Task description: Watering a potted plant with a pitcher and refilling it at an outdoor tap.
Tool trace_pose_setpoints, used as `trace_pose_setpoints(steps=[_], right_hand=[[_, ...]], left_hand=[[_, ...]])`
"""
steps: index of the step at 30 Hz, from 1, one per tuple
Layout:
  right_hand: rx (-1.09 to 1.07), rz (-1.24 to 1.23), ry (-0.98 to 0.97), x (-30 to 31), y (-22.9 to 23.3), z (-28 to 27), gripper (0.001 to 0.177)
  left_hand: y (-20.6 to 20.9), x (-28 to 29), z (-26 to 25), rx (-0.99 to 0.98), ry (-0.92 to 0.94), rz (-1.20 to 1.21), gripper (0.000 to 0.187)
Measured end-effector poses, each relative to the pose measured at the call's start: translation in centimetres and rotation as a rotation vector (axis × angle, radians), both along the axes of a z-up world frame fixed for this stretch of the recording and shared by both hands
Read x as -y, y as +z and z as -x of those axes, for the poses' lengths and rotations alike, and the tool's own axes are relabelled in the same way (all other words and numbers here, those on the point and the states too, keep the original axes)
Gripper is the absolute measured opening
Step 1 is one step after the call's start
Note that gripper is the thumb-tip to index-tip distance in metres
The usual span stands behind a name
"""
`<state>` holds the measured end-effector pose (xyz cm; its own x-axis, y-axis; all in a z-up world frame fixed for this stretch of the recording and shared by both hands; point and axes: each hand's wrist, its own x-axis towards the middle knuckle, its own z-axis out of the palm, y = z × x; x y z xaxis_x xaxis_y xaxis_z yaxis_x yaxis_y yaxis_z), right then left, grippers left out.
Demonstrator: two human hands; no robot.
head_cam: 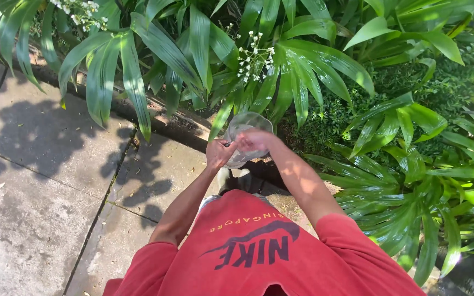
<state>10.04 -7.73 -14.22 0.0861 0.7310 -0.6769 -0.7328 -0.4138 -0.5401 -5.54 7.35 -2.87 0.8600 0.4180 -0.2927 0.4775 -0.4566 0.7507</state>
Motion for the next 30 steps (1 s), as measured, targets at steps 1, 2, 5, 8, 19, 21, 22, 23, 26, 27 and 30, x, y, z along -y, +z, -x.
trace_pose_setpoints(steps=[1,2,5,8,19,21,22,23,26,27,30], right_hand=[[0.005,-0.003,-0.014,0.9,4.0,-1.5,0.022],[-0.025,-0.294,-0.283,1.8,8.1,-3.0,0.024],[0.023,-0.558,-0.908,5.2,17.1,-6.6,0.023],[0.201,-0.261,-1.160,7.2,21.7,-7.2,0.018],[0.422,0.411,-0.226,5.5,5.4,-3.6,0.030],[0.115,0.155,-0.280,6.8,6.9,-3.8,0.010],[0.110,0.155,-0.286,7.8,9.8,-4.2,0.010],[0.086,-0.403,-0.542,8.8,12.9,-5.1,0.012],[0.039,-0.640,-1.139,11.0,20.9,-6.3,0.022],[0.028,-0.284,-1.478,11.7,23.2,-6.1,0.021],[0.319,0.000,-0.914,12.6,19.9,-4.9,0.023]], left_hand=[[0.2,0.2,-0.5,0.005,-0.014,-0.003,0.050],[0.4,0.3,-1.0,0.050,0.019,0.078,0.046],[0.2,1.2,-2.2,0.094,0.015,0.147,0.044],[0.8,1.9,-3.8,0.083,-0.043,0.113,0.044],[1.2,4.9,-7.7,0.054,-0.155,0.053,0.039],[1.2,5.0,-7.6,-0.044,-0.184,0.048,0.038],[1.3,5.0,-7.3,-0.049,-0.190,0.047,0.038],[1.4,5.0,-7.6,0.011,-0.174,0.062,0.037],[0.8,5.0,-7.6,0.056,-0.186,0.046,0.037],[0.4,5.0,-7.2,0.040,-0.216,0.014,0.040],[0.7,4.9,-7.3,0.051,-0.207,0.000,0.043]])
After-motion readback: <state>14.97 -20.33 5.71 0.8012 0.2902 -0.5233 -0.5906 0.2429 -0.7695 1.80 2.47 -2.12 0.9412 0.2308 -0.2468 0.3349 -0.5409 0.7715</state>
